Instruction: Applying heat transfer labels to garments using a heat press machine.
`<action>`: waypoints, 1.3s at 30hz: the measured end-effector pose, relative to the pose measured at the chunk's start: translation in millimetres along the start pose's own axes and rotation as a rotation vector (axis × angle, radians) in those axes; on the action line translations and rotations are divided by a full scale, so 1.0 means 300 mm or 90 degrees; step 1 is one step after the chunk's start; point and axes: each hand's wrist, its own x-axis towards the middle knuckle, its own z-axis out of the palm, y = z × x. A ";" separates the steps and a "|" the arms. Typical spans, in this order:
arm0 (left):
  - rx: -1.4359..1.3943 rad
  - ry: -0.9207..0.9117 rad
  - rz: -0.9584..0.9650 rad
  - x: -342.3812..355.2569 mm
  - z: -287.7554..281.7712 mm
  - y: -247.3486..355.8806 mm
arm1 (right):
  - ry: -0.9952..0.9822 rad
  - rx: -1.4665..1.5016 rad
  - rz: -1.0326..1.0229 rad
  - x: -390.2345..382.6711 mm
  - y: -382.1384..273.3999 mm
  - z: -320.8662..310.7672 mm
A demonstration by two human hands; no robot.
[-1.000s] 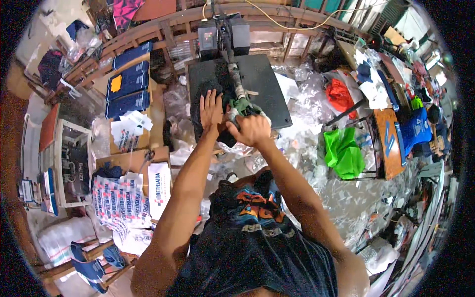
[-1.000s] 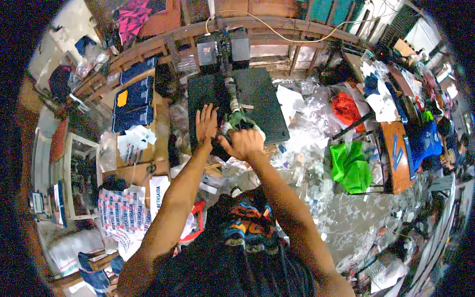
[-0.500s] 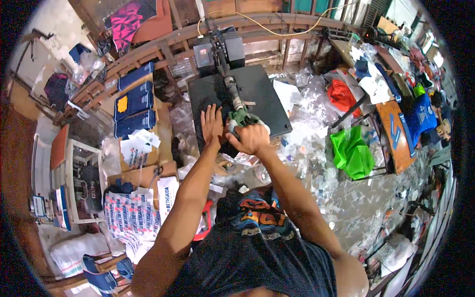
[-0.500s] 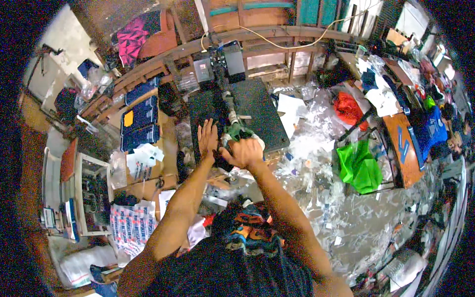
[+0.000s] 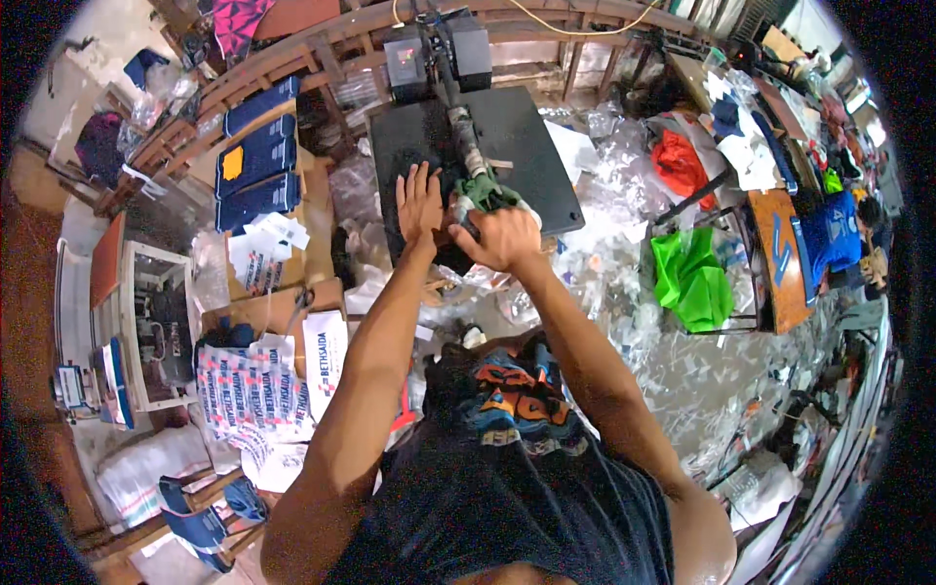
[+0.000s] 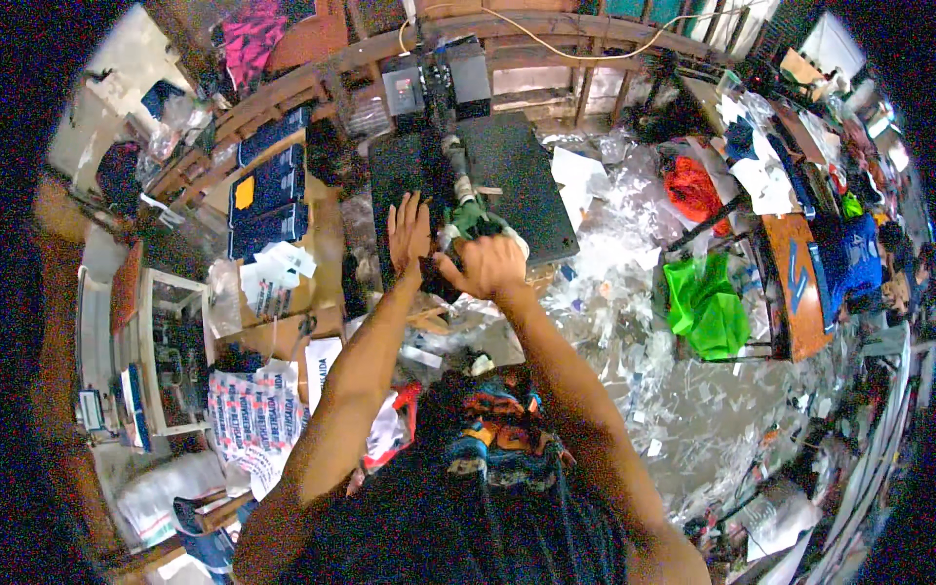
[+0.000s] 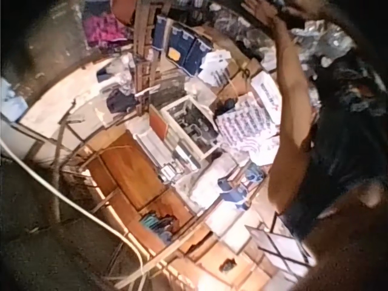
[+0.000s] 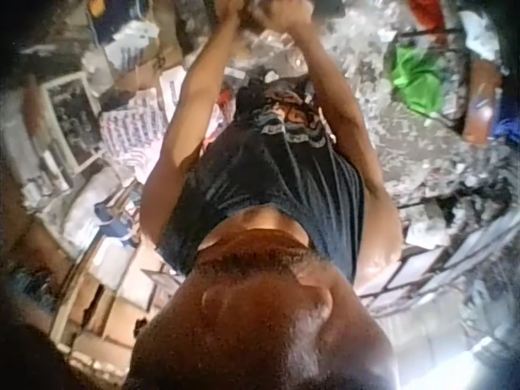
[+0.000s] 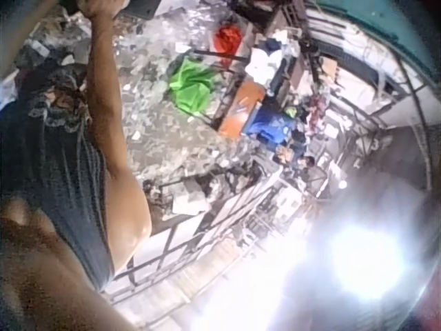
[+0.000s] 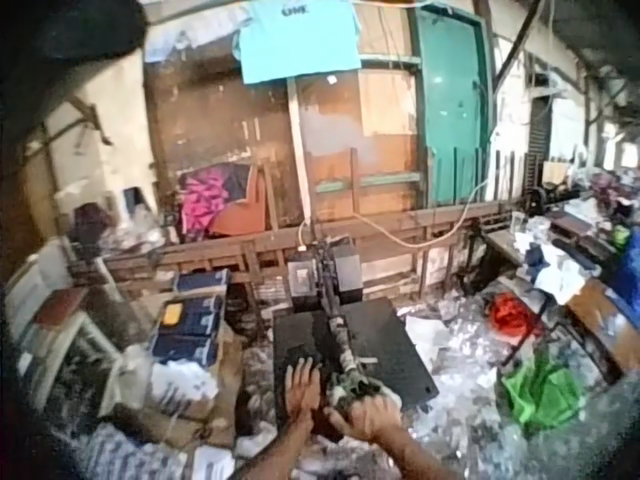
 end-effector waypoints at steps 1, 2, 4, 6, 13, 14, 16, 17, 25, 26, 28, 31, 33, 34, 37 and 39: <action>-0.023 -0.003 -0.003 0.000 -0.014 0.015 | -0.006 -0.001 0.006 -0.003 0.004 0.000; -0.023 -0.003 -0.008 -0.002 -0.015 0.015 | 0.000 -0.003 0.005 -0.003 0.000 -0.001; -0.011 -0.010 -0.004 0.001 -0.018 0.014 | -0.005 0.000 0.008 -0.005 -0.004 -0.009; -0.015 -0.004 -0.004 -0.002 -0.005 0.008 | -0.007 0.004 0.009 -0.005 -0.013 -0.017; -0.066 0.007 -0.015 -0.006 0.009 0.000 | -0.009 0.015 0.024 -0.009 -0.034 -0.051; -0.063 0.000 -0.014 -0.009 0.003 0.006 | -0.014 0.016 0.028 -0.014 -0.031 -0.053; -0.061 -0.008 -0.014 -0.011 -0.008 0.013 | -0.004 0.017 0.020 -0.015 -0.023 -0.045; -0.054 -0.004 -0.009 -0.009 -0.010 0.008 | 0.008 0.017 0.008 -0.011 -0.023 -0.045; -0.020 0.016 -0.024 -0.014 -0.002 0.010 | -0.037 0.007 0.013 -0.007 -0.021 -0.052; -0.019 0.018 -0.021 -0.015 0.002 0.010 | -0.032 0.013 0.010 -0.007 -0.019 -0.050; -0.019 0.019 -0.018 -0.017 0.009 0.007 | -0.031 0.011 0.014 -0.009 -0.018 -0.047; -0.025 0.032 0.011 -0.016 0.023 -0.008 | -0.013 0.016 0.011 -0.010 -0.016 -0.038; -0.037 0.027 0.003 -0.011 0.029 -0.010 | 0.004 0.023 0.008 -0.009 -0.015 -0.038; -0.038 0.027 0.004 -0.007 0.033 -0.009 | -0.007 0.024 0.010 -0.008 -0.014 -0.040; -0.026 0.027 -0.005 -0.004 0.035 -0.008 | -0.012 0.023 0.013 -0.007 -0.019 -0.037; -0.040 0.026 -0.015 -0.007 0.027 0.000 | -0.007 0.022 0.017 -0.009 -0.017 -0.033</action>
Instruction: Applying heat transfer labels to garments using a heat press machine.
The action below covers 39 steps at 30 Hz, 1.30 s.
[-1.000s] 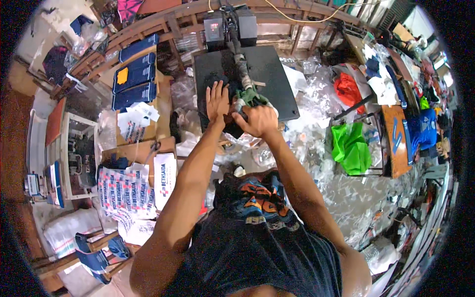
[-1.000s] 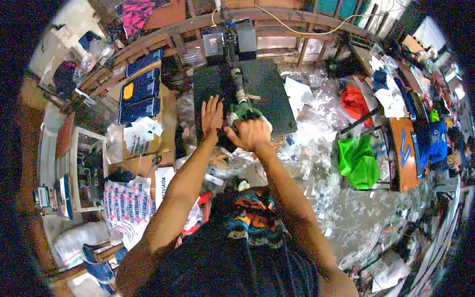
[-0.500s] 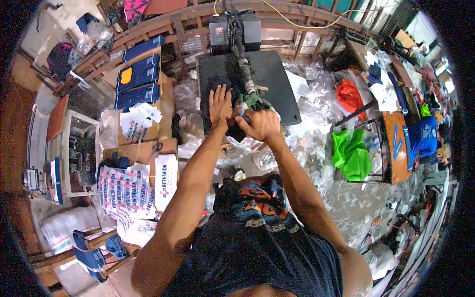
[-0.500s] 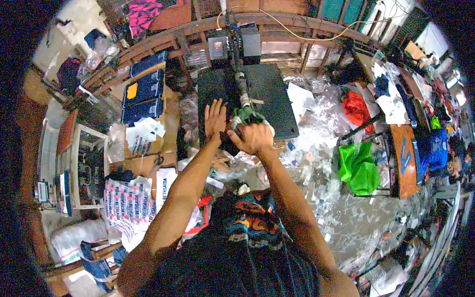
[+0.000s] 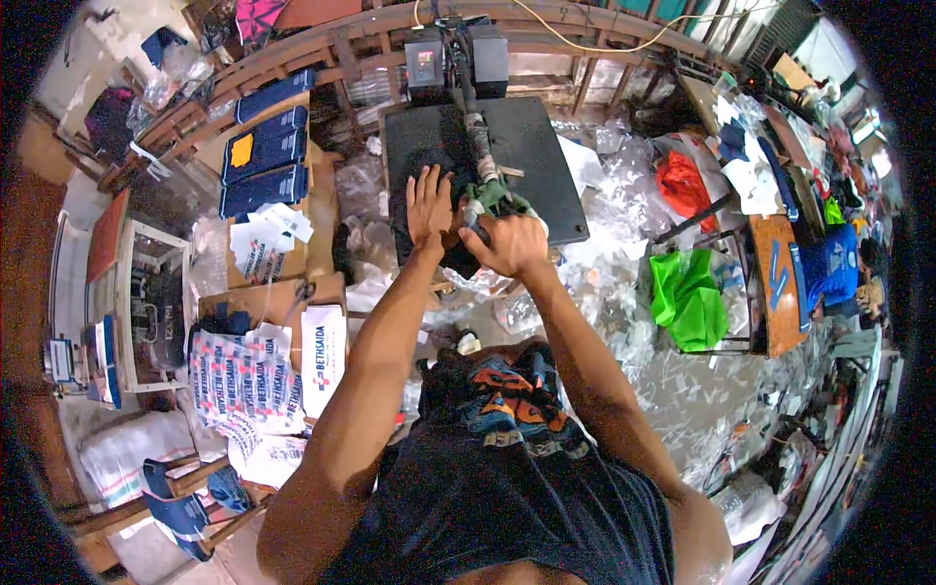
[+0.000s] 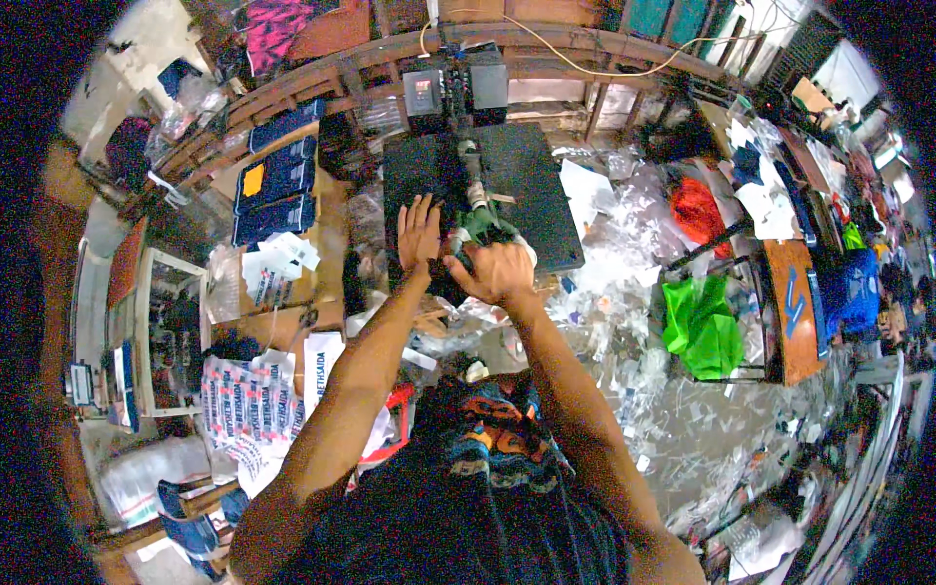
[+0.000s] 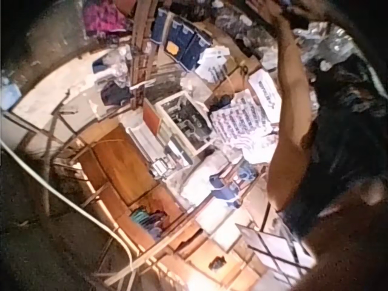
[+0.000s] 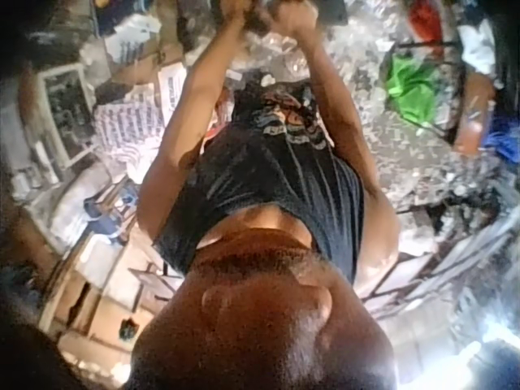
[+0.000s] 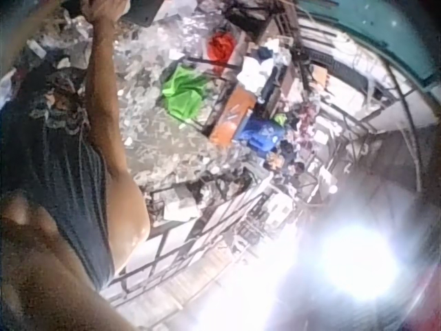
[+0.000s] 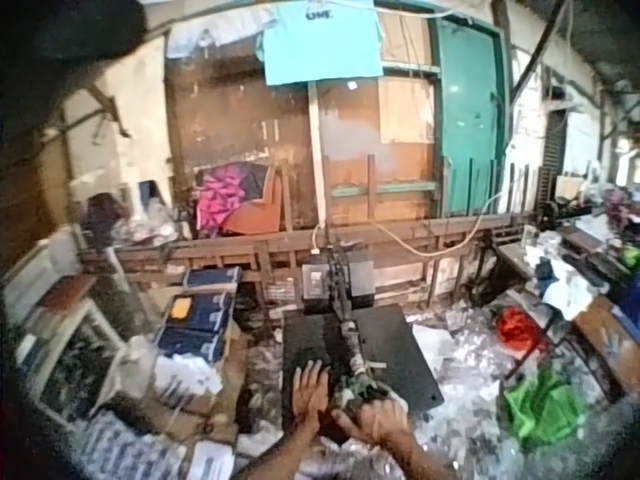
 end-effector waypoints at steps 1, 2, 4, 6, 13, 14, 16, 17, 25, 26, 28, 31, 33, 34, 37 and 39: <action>-0.002 -0.001 0.002 0.000 -0.003 0.007 | -0.005 -0.004 0.001 0.001 0.001 0.000; 0.007 0.017 -0.003 -0.001 -0.004 0.008 | -0.011 -0.006 -0.001 0.002 -0.002 -0.001; 0.016 0.035 -0.009 0.001 -0.007 0.007 | -0.003 0.000 -0.004 -0.001 -0.002 -0.007; 0.026 -0.024 0.006 0.006 -0.013 0.004 | 0.005 0.007 -0.008 -0.007 -0.006 -0.013; -0.007 -0.027 0.008 -0.015 -0.040 0.005 | 0.001 -0.001 -0.020 -0.003 0.002 -0.002; -0.004 -0.010 0.001 -0.015 -0.045 0.011 | 0.000 -0.008 -0.021 -0.003 0.004 -0.001; -0.002 0.004 -0.005 -0.014 -0.053 0.023 | 0.017 0.000 -0.021 -0.005 0.009 0.007; -0.005 -0.004 -0.011 -0.011 -0.051 0.023 | 0.037 0.008 -0.024 -0.004 0.010 0.010; 0.008 0.000 0.020 -0.002 -0.026 0.002 | 0.029 -0.020 -0.023 0.001 0.004 0.009; 0.008 0.000 0.019 -0.003 -0.031 0.014 | 0.029 -0.020 -0.023 -0.002 0.003 0.011; 0.020 -0.006 -0.018 0.000 -0.042 0.034 | 0.032 -0.014 -0.006 -0.003 0.006 0.012; 0.022 0.000 -0.026 0.003 -0.040 0.028 | 0.024 -0.017 -0.022 0.000 -0.005 0.001; -0.021 0.017 -0.006 0.004 -0.029 0.007 | 0.033 -0.019 -0.024 0.001 -0.006 0.009; -0.018 0.019 -0.011 0.000 -0.024 -0.001 | 0.043 -0.021 -0.021 0.000 -0.004 0.017; -0.041 0.040 -0.014 -0.010 -0.042 0.021 | 0.066 -0.022 -0.035 -0.002 0.005 0.033; -0.027 0.038 -0.021 -0.006 -0.060 0.040 | 0.069 -0.030 -0.038 0.000 0.005 0.034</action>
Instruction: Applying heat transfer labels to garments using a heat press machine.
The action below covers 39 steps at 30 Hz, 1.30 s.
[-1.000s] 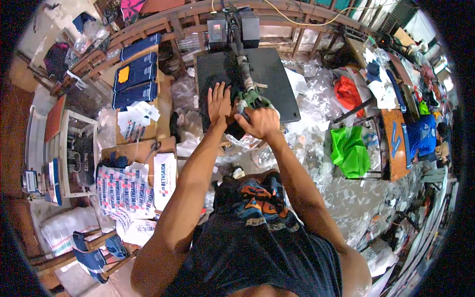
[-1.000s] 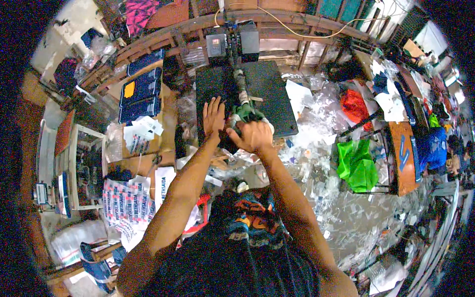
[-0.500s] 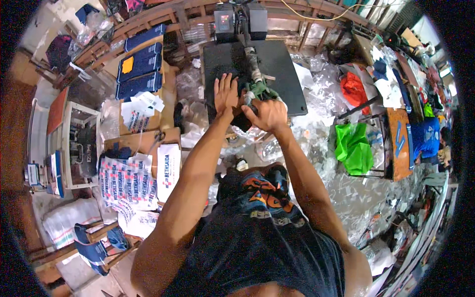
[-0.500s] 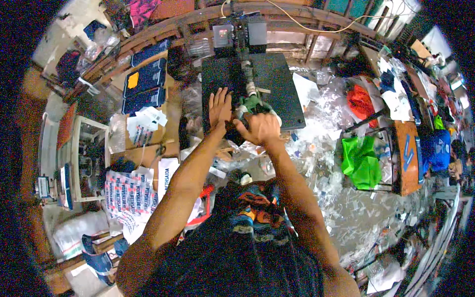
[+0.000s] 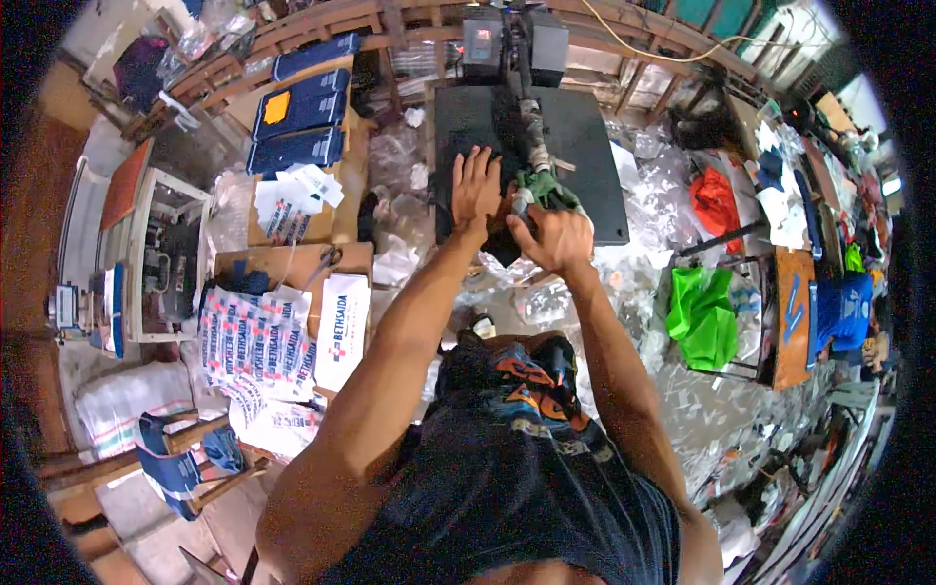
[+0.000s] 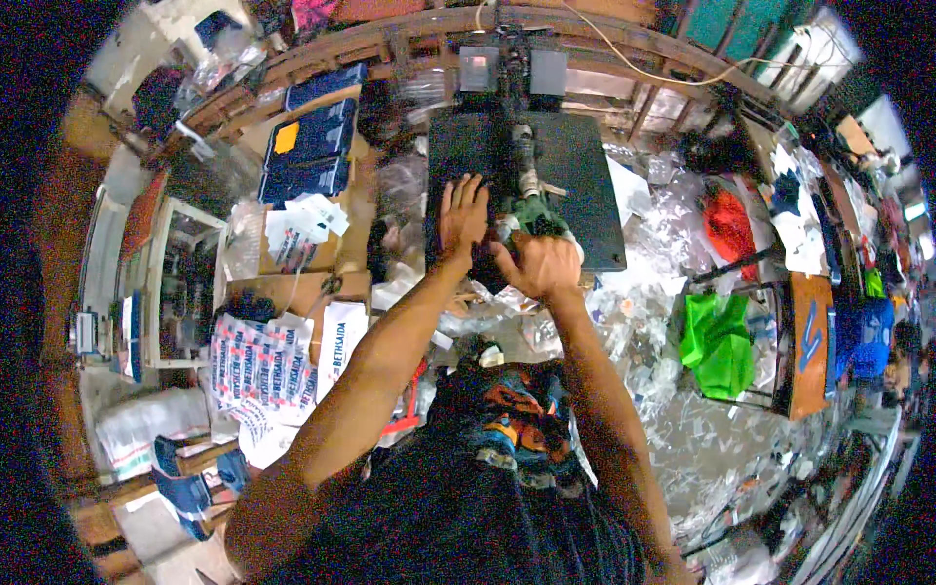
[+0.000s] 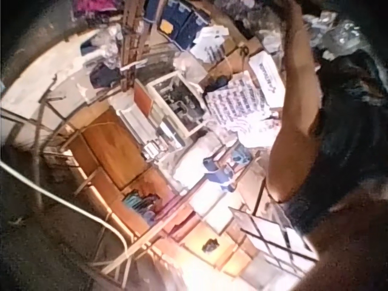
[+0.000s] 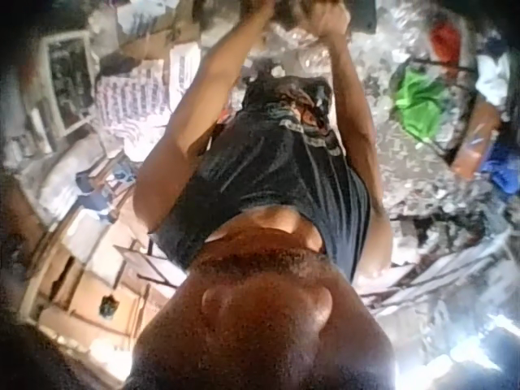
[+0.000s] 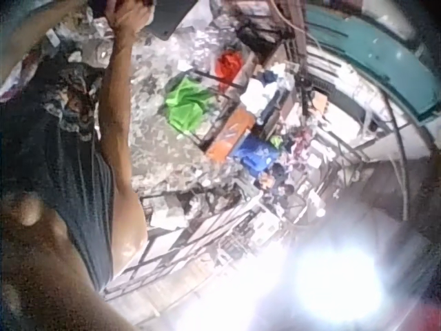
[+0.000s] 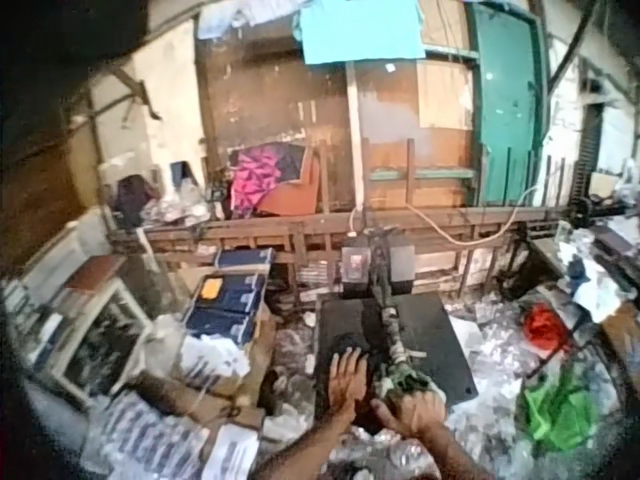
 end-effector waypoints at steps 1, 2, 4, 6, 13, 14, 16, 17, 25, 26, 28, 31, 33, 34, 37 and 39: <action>0.011 -0.001 -0.002 -0.001 -0.004 0.005 | -0.008 -0.008 0.008 -0.003 0.000 -0.008; -0.046 -0.013 -0.002 -0.003 0.017 -0.016 | 0.002 -0.018 0.002 0.001 -0.005 0.000; -0.077 -0.015 0.005 -0.002 0.012 -0.007 | 0.053 -0.027 -0.007 -0.006 0.005 0.018; -0.067 0.000 0.009 -0.003 0.007 0.002 | 0.029 -0.033 -0.006 -0.006 0.019 0.017; -0.050 0.064 -0.016 -0.007 -0.014 0.023 | 0.106 -0.025 -0.050 -0.011 0.040 0.055; -0.036 0.054 -0.019 -0.006 -0.010 0.017 | 0.081 -0.020 -0.042 -0.006 0.031 0.046; -0.024 0.043 -0.023 -0.002 -0.002 0.008 | 0.054 -0.016 -0.033 0.005 0.012 0.019; -0.012 0.047 -0.009 -0.001 0.006 0.004 | 0.037 -0.007 -0.033 0.011 0.000 0.001; -0.055 -0.071 -0.002 0.008 -0.003 0.006 | 0.015 0.000 -0.021 0.008 0.002 -0.010; -0.053 -0.080 -0.002 0.008 -0.003 0.000 | 0.013 0.004 -0.021 0.009 -0.001 -0.010; -0.075 -0.067 0.004 -0.002 -0.006 -0.009 | 0.012 -0.006 -0.022 0.007 0.007 0.006; -0.032 -0.086 0.003 0.005 0.002 -0.013 | -0.008 0.024 -0.028 0.009 -0.009 -0.023; -0.032 -0.080 -0.003 0.008 0.011 0.001 | 0.006 0.015 -0.036 0.008 -0.008 -0.023; -0.035 -0.075 -0.005 0.008 0.014 0.002 | 0.020 0.003 -0.039 0.008 -0.007 -0.024; -0.085 -0.066 -0.002 0.003 0.031 -0.023 | 0.010 0.006 -0.032 0.011 -0.012 -0.024; -0.038 -0.067 0.007 0.004 0.022 -0.010 | 0.015 0.001 -0.032 0.010 0.001 -0.016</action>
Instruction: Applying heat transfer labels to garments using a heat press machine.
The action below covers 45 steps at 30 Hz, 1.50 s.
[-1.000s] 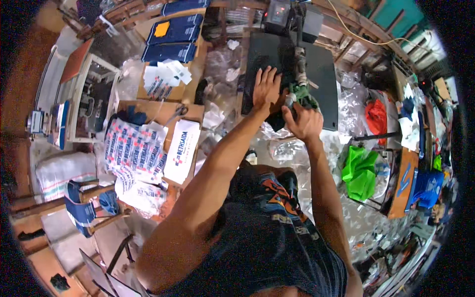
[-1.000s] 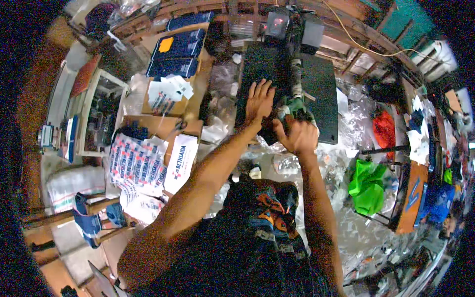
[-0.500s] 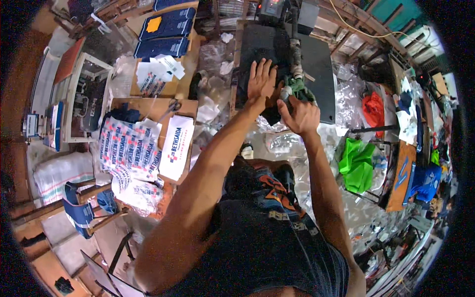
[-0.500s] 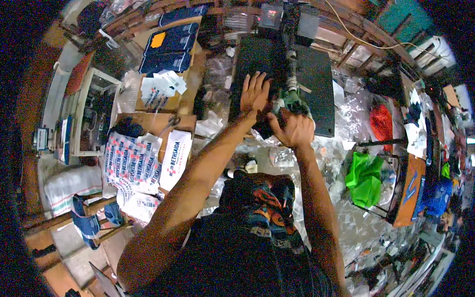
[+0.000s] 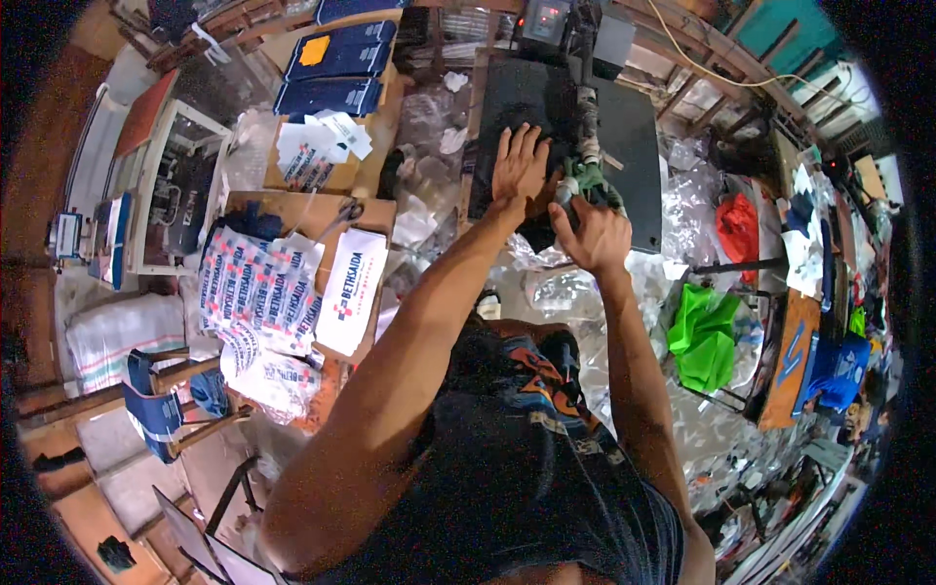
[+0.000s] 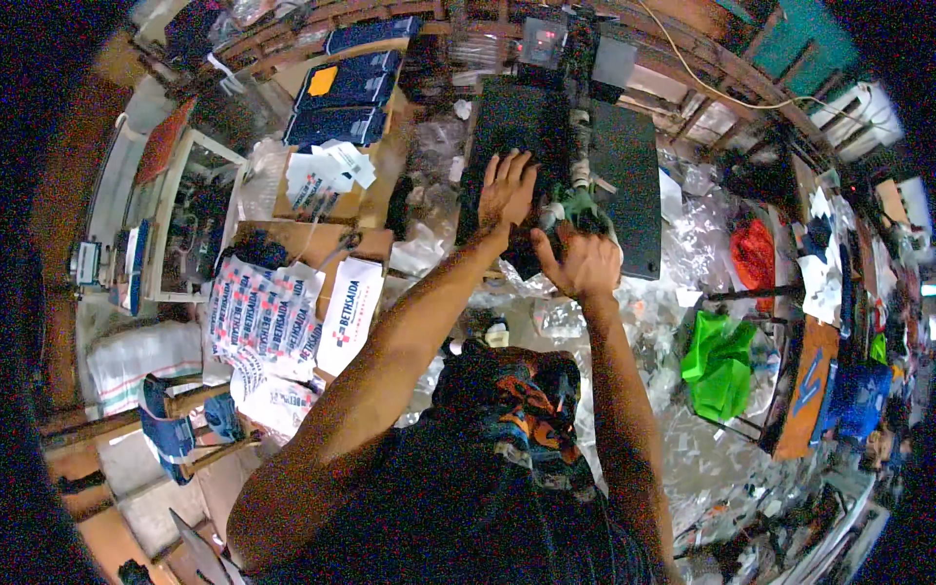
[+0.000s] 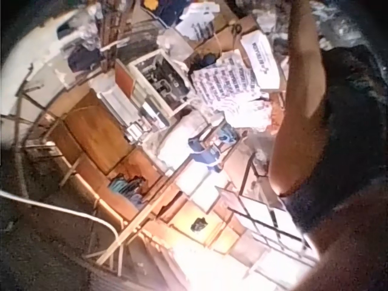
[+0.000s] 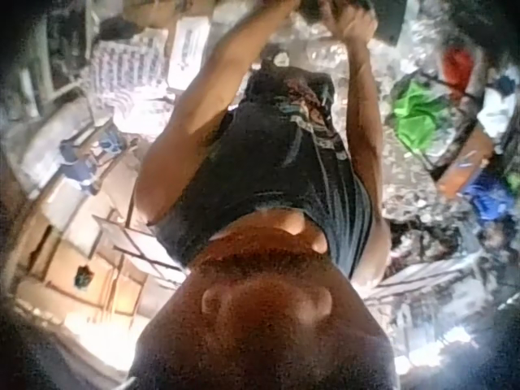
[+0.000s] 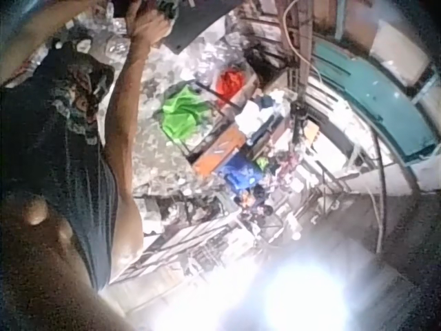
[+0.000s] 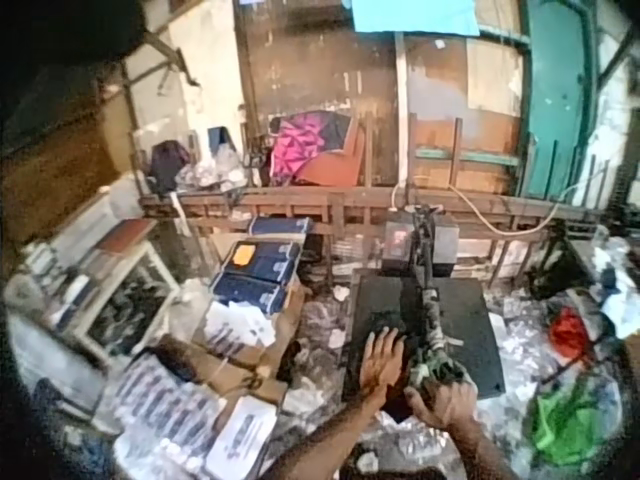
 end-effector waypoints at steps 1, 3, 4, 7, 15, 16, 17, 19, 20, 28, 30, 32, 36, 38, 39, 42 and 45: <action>-0.001 0.004 -0.006 0.000 -0.004 0.009 | 0.005 -0.003 -0.003 -0.005 0.006 0.005; -0.003 -0.002 -0.013 0.005 -0.014 0.018 | 0.008 0.005 0.003 -0.010 0.015 0.013; -0.007 -0.001 -0.006 0.011 -0.021 0.015 | 0.007 0.017 0.006 -0.013 0.017 0.013; -0.002 0.018 -0.011 -0.002 -0.011 0.000 | -0.013 -0.012 0.027 -0.006 0.004 0.019; -0.045 0.033 -0.009 0.008 -0.015 0.007 | -0.002 -0.020 0.023 -0.007 0.014 0.022; -0.049 0.031 -0.010 0.009 -0.018 0.010 | 0.011 -0.025 0.017 -0.010 0.017 0.024; -0.049 0.032 -0.007 0.007 -0.020 0.008 | 0.014 -0.026 0.018 -0.012 0.014 0.025; -0.046 0.020 -0.022 0.006 -0.026 -0.001 | 0.024 -0.014 0.005 -0.010 0.008 0.028; -0.047 0.021 -0.018 0.004 -0.029 0.001 | 0.027 -0.016 0.009 -0.012 0.014 0.033; 0.012 0.044 -0.009 0.002 -0.004 -0.007 | 0.022 0.011 -0.002 -0.014 0.015 0.019; 0.007 0.036 0.001 0.005 0.007 -0.018 | 0.020 0.021 -0.001 -0.012 0.008 0.013; 0.014 0.029 -0.009 0.009 0.012 -0.014 | 0.007 0.020 0.019 -0.014 0.010 0.017; 0.021 0.035 -0.007 0.004 0.002 -0.009 | -0.006 0.015 0.027 -0.012 0.005 0.007; 0.017 0.044 0.002 0.004 0.004 -0.014 | -0.013 0.015 0.032 -0.013 0.003 0.002; 0.017 0.044 0.006 0.004 0.008 -0.017 | -0.010 0.015 0.034 -0.015 0.006 0.007; 0.026 0.055 0.016 0.002 0.043 -0.044 | -0.001 0.001 0.032 -0.017 0.008 0.018; 0.095 0.067 0.042 0.013 0.049 -0.043 | -0.008 0.001 0.041 -0.016 0.006 0.014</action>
